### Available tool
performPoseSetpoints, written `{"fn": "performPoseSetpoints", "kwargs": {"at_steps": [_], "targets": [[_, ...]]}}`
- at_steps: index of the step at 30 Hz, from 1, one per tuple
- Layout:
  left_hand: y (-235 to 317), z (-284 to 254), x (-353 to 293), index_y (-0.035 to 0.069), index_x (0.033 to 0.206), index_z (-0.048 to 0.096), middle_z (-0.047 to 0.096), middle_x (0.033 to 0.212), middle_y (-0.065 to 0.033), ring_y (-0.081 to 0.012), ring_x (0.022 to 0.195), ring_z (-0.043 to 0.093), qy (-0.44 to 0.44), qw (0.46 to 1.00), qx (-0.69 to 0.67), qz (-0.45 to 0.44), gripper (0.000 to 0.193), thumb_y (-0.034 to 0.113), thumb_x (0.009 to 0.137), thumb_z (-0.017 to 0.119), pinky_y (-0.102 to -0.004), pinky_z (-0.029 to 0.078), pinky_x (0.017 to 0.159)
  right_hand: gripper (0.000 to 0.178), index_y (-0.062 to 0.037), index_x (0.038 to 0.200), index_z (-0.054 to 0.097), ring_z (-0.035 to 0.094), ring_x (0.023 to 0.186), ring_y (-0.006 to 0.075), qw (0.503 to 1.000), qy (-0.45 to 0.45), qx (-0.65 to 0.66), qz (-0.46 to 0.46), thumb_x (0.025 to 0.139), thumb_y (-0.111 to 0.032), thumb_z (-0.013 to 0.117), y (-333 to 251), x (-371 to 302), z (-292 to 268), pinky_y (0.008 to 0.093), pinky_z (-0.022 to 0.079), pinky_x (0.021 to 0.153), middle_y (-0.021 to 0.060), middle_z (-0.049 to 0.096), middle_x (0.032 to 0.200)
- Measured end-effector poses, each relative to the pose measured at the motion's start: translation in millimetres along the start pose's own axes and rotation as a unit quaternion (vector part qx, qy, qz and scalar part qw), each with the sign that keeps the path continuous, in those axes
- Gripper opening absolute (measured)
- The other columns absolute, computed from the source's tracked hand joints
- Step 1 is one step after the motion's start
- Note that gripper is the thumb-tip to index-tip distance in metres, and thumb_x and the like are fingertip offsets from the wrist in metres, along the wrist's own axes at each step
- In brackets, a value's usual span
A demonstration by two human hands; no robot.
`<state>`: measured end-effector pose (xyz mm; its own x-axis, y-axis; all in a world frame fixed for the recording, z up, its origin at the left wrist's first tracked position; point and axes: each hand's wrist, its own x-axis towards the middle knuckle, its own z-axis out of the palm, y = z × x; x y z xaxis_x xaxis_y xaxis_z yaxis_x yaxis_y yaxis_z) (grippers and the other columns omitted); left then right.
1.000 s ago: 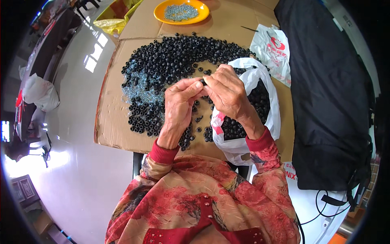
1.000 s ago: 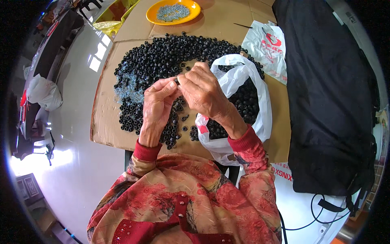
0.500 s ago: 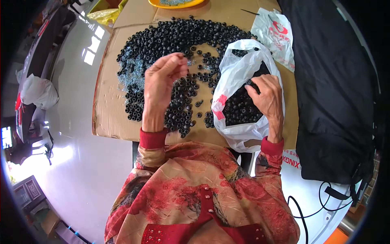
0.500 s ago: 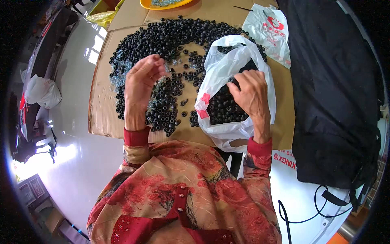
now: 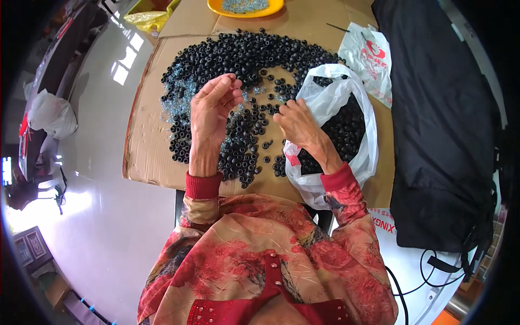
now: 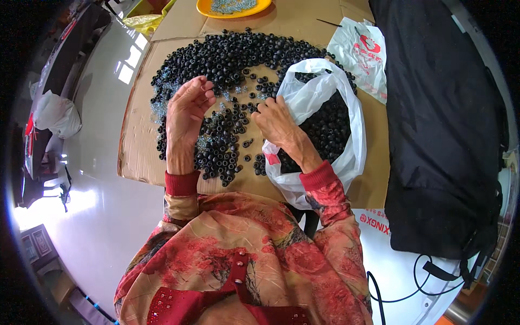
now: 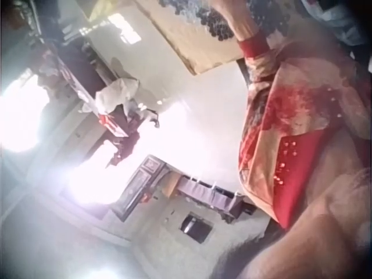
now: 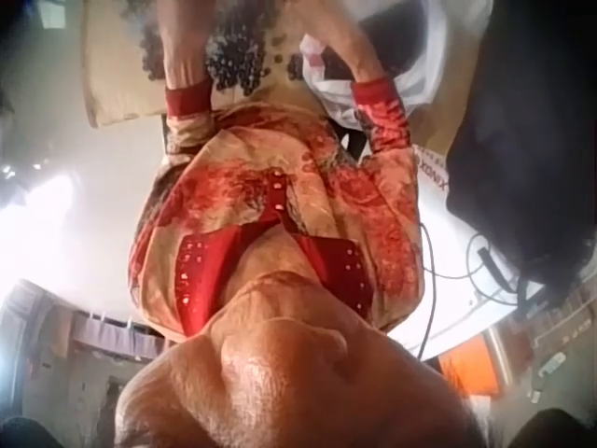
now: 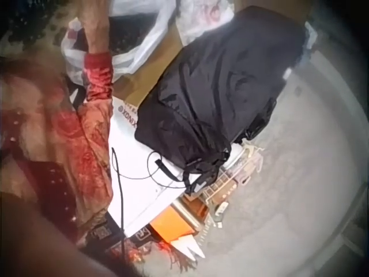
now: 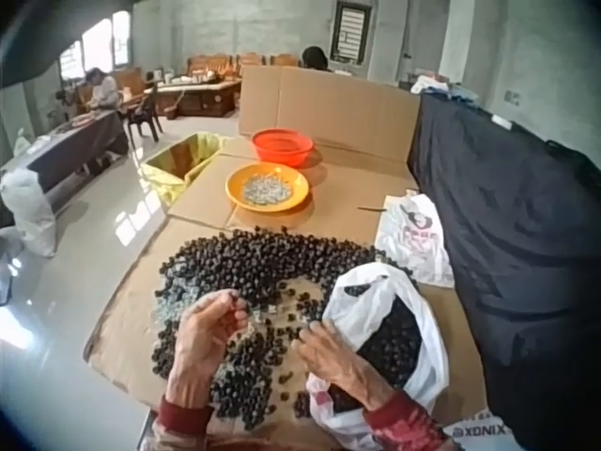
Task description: The person sorts small black plastic parts by hand, inspecting them one by one and placing them into a plastic bag.
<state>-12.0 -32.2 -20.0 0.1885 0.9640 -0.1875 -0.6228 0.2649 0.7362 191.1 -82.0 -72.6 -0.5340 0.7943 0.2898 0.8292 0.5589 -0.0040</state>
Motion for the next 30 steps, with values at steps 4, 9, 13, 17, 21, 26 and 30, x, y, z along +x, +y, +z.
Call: {"fn": "performPoseSetpoints", "kwargs": {"at_steps": [4,9,13,17,21,26,30], "targets": [[-0.8,-3.3,4.8,-0.002,0.096,0.06,0.063,0.084,-0.009,-0.0125,0.07,0.06,-0.006,1.0,-0.006,-0.016,0.017,0.011,0.085,0.057,-0.0237,0.05,0.066,0.002,-0.0087,0.069,0.054,0.046,0.072,0.0224,0.999,-0.029,-0.023,-0.004,0.069,-0.008,0.055,-3.5,10.0,4.6,0.0371,0.036,0.068,0.005,0.045,0.067],[0.7,0.9,4.2,-0.002,0.095,0.061,0.064,0.084,-0.0082,-0.0116,0.07,0.059,-0.023,0.999,0.018,-0.029,0.016,0.01,0.085,0.057,-0.023,0.05,0.066,0.019,-0.0011,0.089,0.061,0.056,0.084,0.0143,0.881,0.02,0.419,0.217,0.07,0.001,0.061,-3.6,26.3,-39.7,0.029,0.043,0.074,0.0055,0.06,0.088],[-11.7,13.1,-2.7,-0.001,0.094,0.062,0.064,0.082,-0.0074,-0.0116,0.069,0.06,-0.086,0.995,0.01,-0.059,0.014,0.008,0.084,0.058,-0.0228,0.05,0.065,0.024,0.0014,0.094,0.06,0.054,0.088,0.0106,0.762,0.152,0.593,0.213,0.071,0.004,0.063,-5.4,30.7,-67.6,0.0233,0.043,0.077,0.0056,0.059,0.093],[-15.9,31.9,-15.5,-0.002,0.095,0.061,0.064,0.086,-0.0084,-0.0131,0.073,0.061,-0.147,0.982,-0.067,-0.101,0.015,0.009,0.085,0.056,-0.0243,0.052,0.068,0.025,0.0027,0.093,0.06,0.055,0.087,0.016,0.802,0.219,0.536,0.149,0.069,0.007,0.064,-11.3,34.8,-87.8,0.0255,0.043,0.08,0.0073,0.059,0.092],[-14.4,42.4,-23.9,-0.002,0.098,0.059,0.063,0.088,-0.0087,-0.0144,0.075,0.062,-0.18,0.973,-0.107,-0.102,0.017,0.009,0.087,0.055,-0.0269,0.052,0.07,0.027,-0.0008,0.092,0.061,0.056,0.087,0.0193,0.864,0.253,0.425,0.093,0.067,0.007,0.065,-11.2,38.7,-97.8,0.0286,0.045,0.078,0.0084,0.059,0.091],[-16.8,46.8,-27.1,-0.002,0.097,0.058,0.062,0.087,-0.0077,-0.0157,0.078,0.062,-0.19,0.963,-0.145,-0.123,0.016,0.01,0.088,0.053,-0.029,0.052,0.072,0.029,-0.0034,0.092,0.061,0.057,0.085,0.0194,0.889,0.249,0.374,0.085,0.065,0.005,0.067,-14.1,40.9,-107.9,0.0294,0.046,0.076,0.0078,0.06,0.09],[-19.7,48.5,-29.5,-0.001,0.098,0.057,0.062,0.087,-0.0075,-0.0164,0.081,0.061,-0.219,0.942,-0.211,-0.141,0.017,0.012,0.089,0.05,-0.0325,0.051,0.077,0.03,-0.0034,0.092,0.061,0.058,0.085,0.0198,0.892,0.239,0.371,0.1,0.064,0.004,0.067,-15.5,40.4,-115.1,0.0288,0.047,0.075,0.0075,0.06,0.09]]}}
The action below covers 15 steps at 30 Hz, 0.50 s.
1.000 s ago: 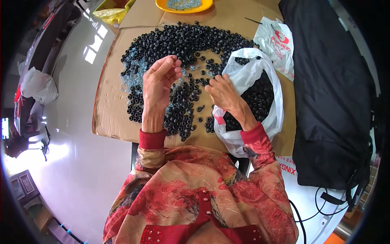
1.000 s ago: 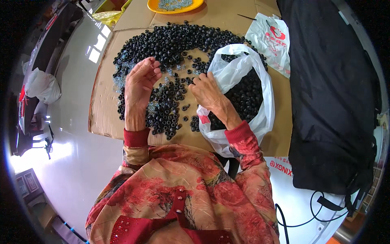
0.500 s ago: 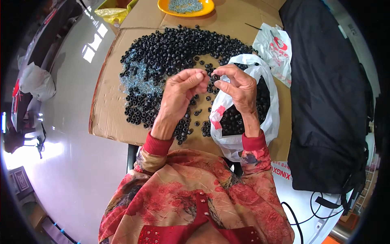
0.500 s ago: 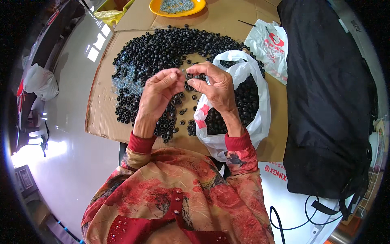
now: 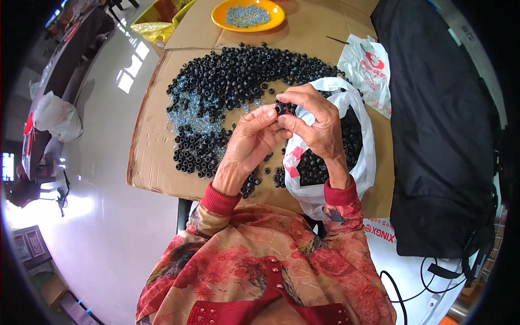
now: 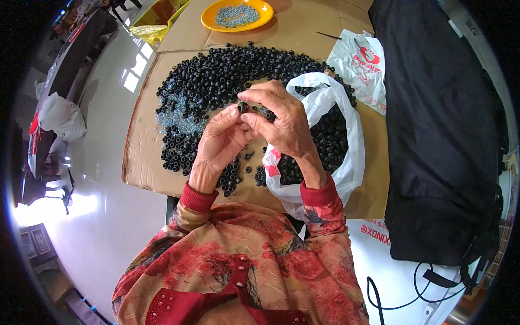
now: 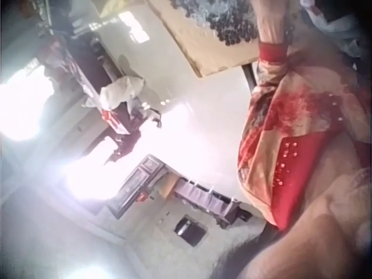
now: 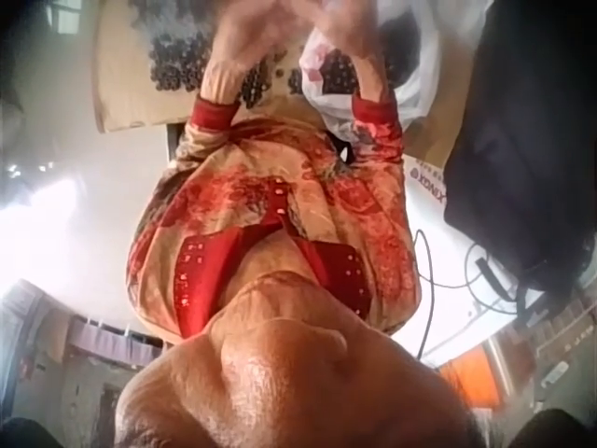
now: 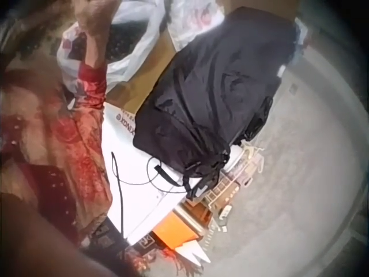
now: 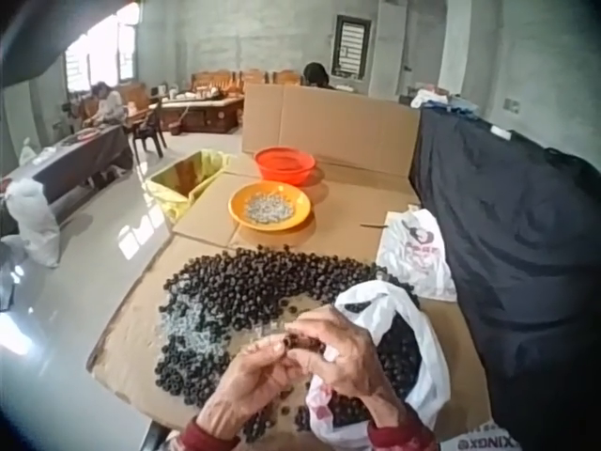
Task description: The person sorts small black plastic parts by hand, inspecting them one by one and placing them into a plastic bag.
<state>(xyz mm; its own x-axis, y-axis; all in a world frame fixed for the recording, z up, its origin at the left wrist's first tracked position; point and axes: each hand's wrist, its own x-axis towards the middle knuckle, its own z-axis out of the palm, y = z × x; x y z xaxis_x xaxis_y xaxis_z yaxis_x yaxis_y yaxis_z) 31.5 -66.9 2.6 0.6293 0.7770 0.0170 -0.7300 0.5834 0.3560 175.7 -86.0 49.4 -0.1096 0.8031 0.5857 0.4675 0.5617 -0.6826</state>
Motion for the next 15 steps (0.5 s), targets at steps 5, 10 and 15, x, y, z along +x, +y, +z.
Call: {"fn": "performPoseSetpoints", "kwargs": {"at_steps": [5,10,15], "targets": [[-1.7,-5.2,2.6,0.001,0.098,0.056,0.061,0.09,-0.0073,-0.0164,0.084,0.059,-0.014,1.0,-0.004,-0.007,0.017,0.014,0.09,0.048,-0.0353,0.048,0.081,0.028,-0.003,0.09,0.06,0.058,0.083,0.0202,0.998,-0.018,-0.035,-0.042,0.064,0.004,0.067,3.7,4.0,-0.2,0.0288,0.047,0.072,0.008,0.059,0.089],[-4.4,-2.8,8.3,0.002,0.096,0.056,0.06,0.093,-0.0078,-0.0172,0.089,0.058,-0.002,0.999,-0.028,-0.015,0.016,0.014,0.089,0.048,-0.0372,0.047,0.084,0.026,-0.0027,0.088,0.06,0.057,0.079,0.0205,0.997,-0.013,-0.045,-0.064,0.064,0.004,0.066,3.6,9.7,-0.2,0.0297,0.048,0.069,0.0083,0.059,0.086],[-12.2,-0.6,11.1,0.001,0.097,0.056,0.06,0.094,-0.009,-0.0185,0.089,0.058,0.02,0.999,-0.036,0.0,0.018,0.016,0.088,0.049,-0.0388,0.046,0.084,0.025,-0.0026,0.089,0.06,0.057,0.079,0.0217,0.993,-0.044,-0.058,-0.092,0.065,0.004,0.065,10.8,9.5,-6.8,0.0305,0.047,0.07,0.0086,0.059,0.087]]}}
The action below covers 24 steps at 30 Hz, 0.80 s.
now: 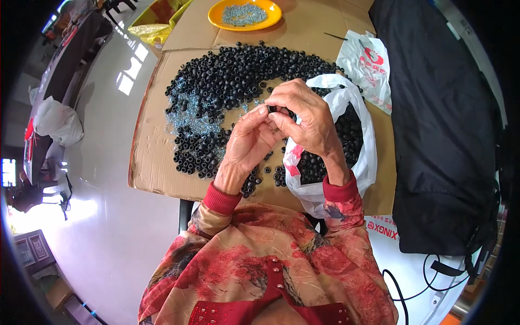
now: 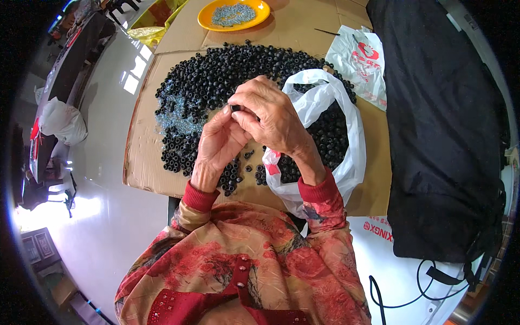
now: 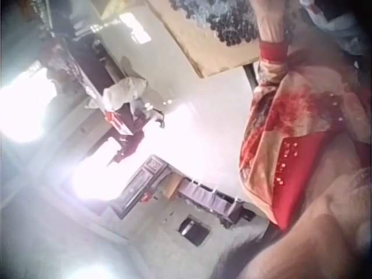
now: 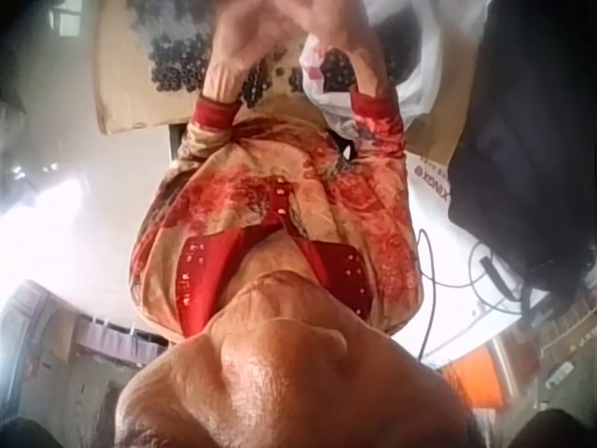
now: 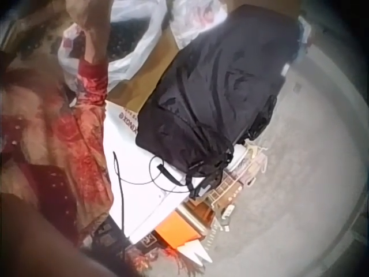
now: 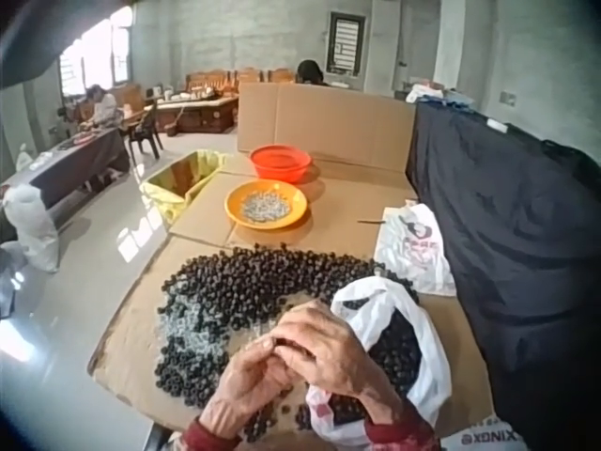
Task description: The person sorts small black plastic parts by hand, inspecting them one by one and placing them into a plastic bag.
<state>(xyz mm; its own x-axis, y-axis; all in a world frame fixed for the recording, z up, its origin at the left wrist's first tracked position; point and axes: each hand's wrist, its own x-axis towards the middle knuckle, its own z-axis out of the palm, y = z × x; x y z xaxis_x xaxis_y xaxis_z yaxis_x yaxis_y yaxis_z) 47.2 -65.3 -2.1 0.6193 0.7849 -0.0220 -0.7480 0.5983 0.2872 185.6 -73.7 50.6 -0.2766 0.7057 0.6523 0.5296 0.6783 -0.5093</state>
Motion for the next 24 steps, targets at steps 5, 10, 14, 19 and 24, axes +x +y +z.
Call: {"fn": "performPoseSetpoints", "kwargs": {"at_steps": [5,10,14,19,24], "targets": [[22.8,-18.7,4.0,0.0,0.095,0.059,0.062,0.088,-0.0103,-0.0189,0.081,0.06,0.002,0.996,0.048,0.076,0.018,0.015,0.086,0.054,-0.0359,0.05,0.076,0.017,-0.0008,0.093,0.061,0.058,0.077,0.0135,0.98,0.005,0.099,0.171,0.077,-0.004,0.059,13.6,6.6,-15.4,0.0251,0.046,0.069,0.0069,0.061,0.084],[38.1,-35.3,4.3,0.001,0.093,0.06,0.063,0.088,-0.0104,-0.0188,0.079,0.059,0.044,0.995,0.029,0.09,0.018,0.016,0.086,0.054,-0.0354,0.05,0.074,0.005,-0.0023,0.077,0.061,0.057,0.067,0.0228,0.984,-0.085,-0.074,0.139,0.074,-0.002,0.057,83.2,-20.2,18.8,0.0306,0.046,0.062,0.0093,0.058,0.071],[53.6,-40.7,2.2,0.001,0.093,0.06,0.063,0.088,-0.0107,-0.0188,0.077,0.059,0.057,0.993,0.028,0.098,0.018,0.016,0.086,0.054,-0.0349,0.051,0.073,0.005,-0.0027,0.069,0.057,0.055,0.067,0.0304,0.973,-0.139,-0.165,0.087,0.07,-0.004,0.052,106.9,-32.6,47.3,0.0396,0.044,0.063,0.0116,0.055,0.066],[71.3,-49.7,-1.6,0.001,0.093,0.06,0.063,0.088,-0.0109,-0.0184,0.076,0.059,0.079,0.989,0.031,0.121,0.018,0.017,0.086,0.054,-0.0346,0.051,0.072,0.006,-0.003,0.066,0.055,0.056,0.068,0.0282,0.94,-0.185,-0.287,0.019,0.069,-0.005,0.051,111.4,-37.2,71.0,0.0382,0.042,0.064,0.0102,0.056,0.067],[88.6,-59.5,-8.7,0.0,0.093,0.059,0.063,0.088,-0.0104,-0.0175,0.075,0.059,0.091,0.983,0.051,0.15,0.019,0.018,0.086,0.055,-0.0337,0.05,0.072,0.007,-0.0045,0.071,0.059,0.056,0.066,0.0254,0.95,-0.211,-0.215,0.083,0.07,-0.011,0.056,105.3,-24.1,72.4,0.0365,0.041,0.064,0.0084,0.056,0.068]]}}
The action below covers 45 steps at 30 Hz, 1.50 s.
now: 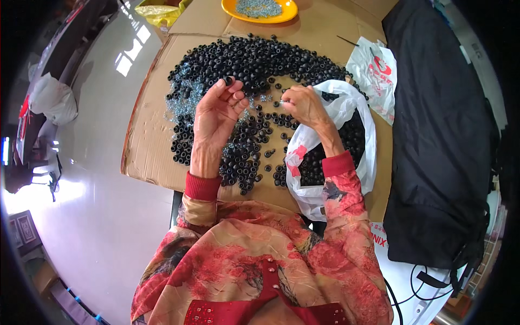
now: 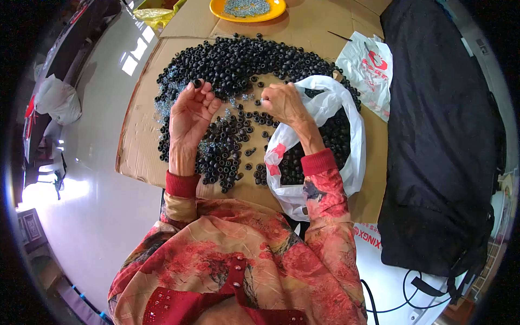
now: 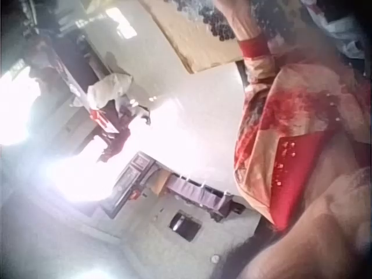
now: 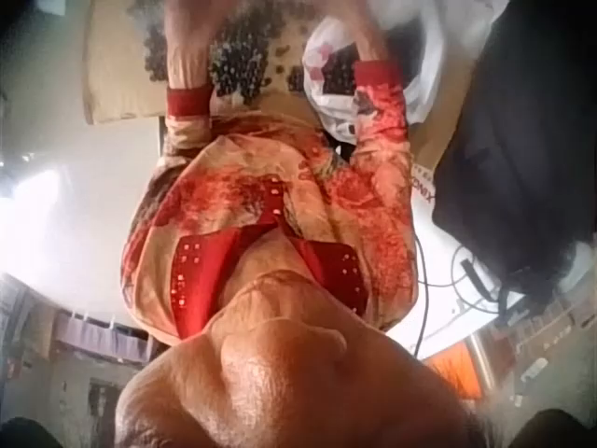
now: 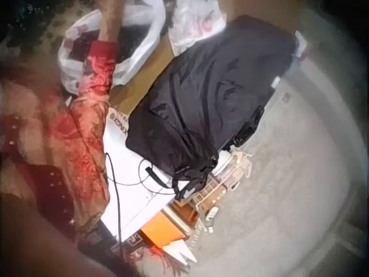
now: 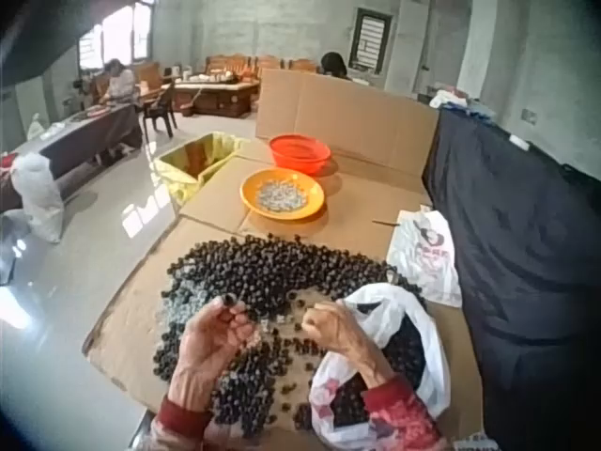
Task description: The person sorts small black plastic parts by hand, inspecting them one by one and placing them into a plastic bag.
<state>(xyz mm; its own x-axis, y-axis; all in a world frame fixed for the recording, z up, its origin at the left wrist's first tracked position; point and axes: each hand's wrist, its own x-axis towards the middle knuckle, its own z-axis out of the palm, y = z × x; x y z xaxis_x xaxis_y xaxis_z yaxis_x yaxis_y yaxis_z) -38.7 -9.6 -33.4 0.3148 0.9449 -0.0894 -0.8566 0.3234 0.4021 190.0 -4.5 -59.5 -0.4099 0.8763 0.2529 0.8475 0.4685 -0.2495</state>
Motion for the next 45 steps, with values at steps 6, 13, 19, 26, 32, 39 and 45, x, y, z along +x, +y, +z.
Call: {"fn": "performPoseSetpoints", "kwargs": {"at_steps": [6,13,19,26,32,39,45], "targets": [[13.6,-10.0,2.6,-0.001,0.093,0.059,0.063,0.089,-0.011,-0.0178,0.077,0.059,0.005,1.0,-0.013,0.01,0.02,0.018,0.086,0.055,-0.0334,0.05,0.073,0.012,-0.0029,0.08,0.062,0.058,0.065,0.0286,0.995,0.074,0.07,0.025,0.07,-0.009,0.059,5.0,3.5,-7.7,0.0384,0.046,0.062,0.0117,0.056,0.066],[19.1,-16.9,0.0,-0.001,0.094,0.059,0.063,0.09,-0.0117,-0.0185,0.076,0.059,0.011,1.0,-0.01,0.028,0.02,0.017,0.086,0.055,-0.0339,0.05,0.072,0.009,-0.0012,0.076,0.061,0.058,0.069,0.0325,0.996,0.004,0.063,0.056,0.07,-0.006,0.056,7.3,1.0,5.0,0.0399,0.047,0.064,0.0157,0.058,0.069],[10.7,-15.2,2.4,-0.001,0.094,0.059,0.062,0.09,-0.011,-0.0176,0.075,0.059,0.016,1.0,0.006,0.009,0.02,0.017,0.086,0.055,-0.033,0.05,0.072,0.005,-0.0036,0.07,0.058,0.059,0.068,0.031,0.996,-0.062,-0.061,0.027,0.067,-0.007,0.055,3.7,-11.3,12.1,0.0413,0.044,0.063,0.0134,0.058,0.067],[7.4,-11.3,2.7,-0.001,0.095,0.058,0.062,0.089,-0.01,-0.0165,0.075,0.057,0.028,0.999,0.029,0.018,0.02,0.017,0.086,0.055,-0.0313,0.05,0.071,0.008,-0.0055,0.075,0.058,0.057,0.069,0.0281,0.999,-0.034,-0.009,0.038,0.069,-0.01,0.056,6.6,-16.8,6.7,0.0402,0.041,0.064,0.0099,0.058,0.069],[14.9,-16.3,2.8,0.0,0.095,0.059,0.062,0.089,-0.0097,-0.0158,0.075,0.057,0.023,0.999,0.025,0.023,0.02,0.018,0.086,0.054,-0.0312,0.05,0.071,0.012,-0.0065,0.082,0.057,0.056,0.071,0.0265,0.997,0.05,0.056,-0.022,0.071,-0.008,0.056,-8.5,-3.4,9.7,0.0387,0.04,0.064,0.008,0.055,0.074],[22.5,-24.4,1.6,0.0,0.094,0.059,0.062,0.09,-0.01,-0.0155,0.074,0.058,0.047,0.998,0.025,0.031,0.02,0.018,0.086,0.055,-0.0311,0.051,0.07,0.013,-0.008,0.084,0.059,0.055,0.071,0.0266,0.999,-0.01,0.0,-0.04,0.072,-0.006,0.056,-11.5,19.1,32.1,0.0369,0.042,0.064,0.0073,0.056,0.075],[32.2,-33.3,5.5,-0.001,0.095,0.058,0.062,0.09,-0.0098,-0.016,0.074,0.058,0.052,0.997,0.033,0.043,0.02,0.017,0.086,0.054,-0.0313,0.051,0.07,0.005,-0.0051,0.073,0.06,0.057,0.065,0.0281,0.996,0.061,0.054,-0.04,0.071,-0.005,0.056,-8.0,29.9,29.0,0.0393,0.044,0.058,0.0084,0.055,0.066]]}}
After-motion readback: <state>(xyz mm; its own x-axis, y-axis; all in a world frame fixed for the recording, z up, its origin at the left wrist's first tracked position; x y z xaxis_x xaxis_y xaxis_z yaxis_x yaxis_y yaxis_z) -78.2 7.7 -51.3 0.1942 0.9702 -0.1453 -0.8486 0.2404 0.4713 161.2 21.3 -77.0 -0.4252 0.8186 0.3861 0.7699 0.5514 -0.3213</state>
